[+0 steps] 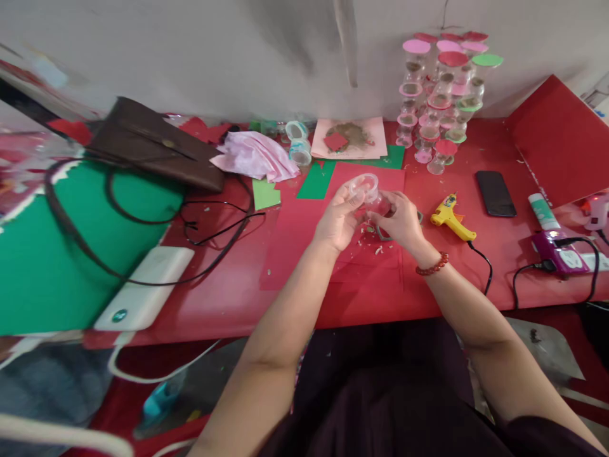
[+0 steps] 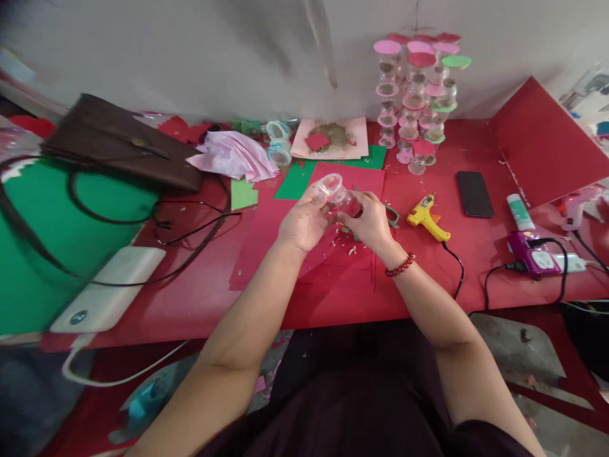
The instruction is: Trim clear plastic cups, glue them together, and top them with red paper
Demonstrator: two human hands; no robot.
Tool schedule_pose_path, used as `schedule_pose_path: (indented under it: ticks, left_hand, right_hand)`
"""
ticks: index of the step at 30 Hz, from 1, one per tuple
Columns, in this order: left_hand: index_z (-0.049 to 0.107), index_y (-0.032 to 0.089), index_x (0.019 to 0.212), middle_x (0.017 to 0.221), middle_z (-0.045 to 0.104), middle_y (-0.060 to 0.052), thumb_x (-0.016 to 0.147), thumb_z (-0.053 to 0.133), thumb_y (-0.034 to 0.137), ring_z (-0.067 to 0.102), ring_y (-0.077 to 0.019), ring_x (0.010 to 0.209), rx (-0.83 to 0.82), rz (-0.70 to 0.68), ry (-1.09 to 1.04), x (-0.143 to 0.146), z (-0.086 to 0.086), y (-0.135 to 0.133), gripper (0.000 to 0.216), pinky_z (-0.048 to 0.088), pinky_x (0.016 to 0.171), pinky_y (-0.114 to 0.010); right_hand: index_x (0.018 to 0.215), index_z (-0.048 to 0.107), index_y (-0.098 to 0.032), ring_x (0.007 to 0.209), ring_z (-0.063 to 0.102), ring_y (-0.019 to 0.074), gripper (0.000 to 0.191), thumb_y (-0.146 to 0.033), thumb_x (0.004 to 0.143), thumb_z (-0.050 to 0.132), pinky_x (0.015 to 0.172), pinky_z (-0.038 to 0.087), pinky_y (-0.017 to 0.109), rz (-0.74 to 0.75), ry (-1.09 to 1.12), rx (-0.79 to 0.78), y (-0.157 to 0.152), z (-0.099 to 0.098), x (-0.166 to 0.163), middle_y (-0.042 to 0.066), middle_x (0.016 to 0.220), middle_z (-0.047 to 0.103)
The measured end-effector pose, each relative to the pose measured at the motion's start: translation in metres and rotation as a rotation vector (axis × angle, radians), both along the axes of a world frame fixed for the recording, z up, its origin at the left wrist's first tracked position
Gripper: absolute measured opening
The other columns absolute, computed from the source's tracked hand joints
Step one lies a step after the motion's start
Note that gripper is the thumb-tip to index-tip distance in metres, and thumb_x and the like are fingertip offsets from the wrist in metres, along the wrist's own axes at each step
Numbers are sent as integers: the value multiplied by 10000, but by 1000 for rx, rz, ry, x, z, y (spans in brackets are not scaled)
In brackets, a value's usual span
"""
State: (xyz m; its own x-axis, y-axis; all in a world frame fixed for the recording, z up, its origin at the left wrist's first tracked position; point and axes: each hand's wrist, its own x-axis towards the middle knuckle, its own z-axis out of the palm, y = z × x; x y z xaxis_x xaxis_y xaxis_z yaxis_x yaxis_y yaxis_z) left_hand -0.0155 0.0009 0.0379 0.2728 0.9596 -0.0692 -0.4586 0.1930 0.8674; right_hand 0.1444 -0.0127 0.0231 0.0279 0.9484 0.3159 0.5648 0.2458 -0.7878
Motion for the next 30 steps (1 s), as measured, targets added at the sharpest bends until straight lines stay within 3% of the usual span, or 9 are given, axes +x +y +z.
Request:
schedule_pose_path:
  ticks: [6, 12, 18, 21, 25, 27, 30]
  left_hand:
    - [702, 305, 1251, 1435, 683, -64, 694, 906, 527, 592, -303, 1362, 74, -12, 20, 2, -9, 4, 633, 538, 992, -370]
    - [694, 288, 1196, 1339, 692, -48, 569, 981, 252, 625, -276, 1282, 99, -24, 141, 3, -20, 7, 690, 531, 1043, -397]
    - [687, 277, 1189, 1219, 742, -41, 636, 926, 197, 674, -257, 1196, 157, 0, 178, 7, -24, 8, 607, 539, 1056, -422]
    - [706, 257, 1134, 1135, 766, -29, 648, 901, 167, 691, -233, 1146, 183, 44, 162, 9, -24, 10, 531, 541, 1051, -397]
    - [714, 236, 1069, 1081, 774, -23, 652, 872, 133, 712, -217, 1089, 177, 130, 156, 8, -23, 14, 458, 559, 998, -362]
    - [708, 242, 1054, 1062, 776, -15, 652, 865, 115, 723, -211, 1076, 144, 222, 155, 3, -22, 18, 450, 569, 960, -340]
    - [699, 265, 1042, 1038, 781, 5, 648, 861, 93, 741, -182, 979, 71, 349, 133, -9, -21, 26, 460, 583, 849, -288]
  right_hand:
    - [1254, 722, -199, 1024, 711, 257, 478, -260, 786, 803, 938, 584, 444, 6, 69, -19, 1, -2, -2, 122, 1204, 745]
    - [1186, 687, -210, 1057, 726, 252, 471, -391, 776, 832, 929, 590, 427, 18, 327, -50, 6, -7, 1, 115, 1210, 764]
    - [1146, 743, -234, 856, 710, 187, 469, -562, 815, 794, 688, 571, 311, 107, 503, -138, 0, 7, -1, 77, 1153, 775]
    - [1186, 755, -248, 745, 655, 150, 464, -582, 865, 740, 606, 521, 283, 133, 460, -162, 1, 6, -1, 58, 1143, 775]
    - [1277, 718, -243, 756, 659, 154, 377, -458, 1016, 552, 681, 551, 311, 73, 313, -141, 8, 1, 6, 62, 1127, 766]
    - [1261, 712, -214, 830, 684, 181, 324, -351, 1021, 543, 794, 576, 358, -6, 111, -113, 10, 0, 13, 92, 1158, 750]
    - [1205, 722, -159, 1015, 690, 280, 313, -262, 910, 704, 982, 544, 468, -59, -329, -132, 8, 2, 22, 154, 1165, 725]
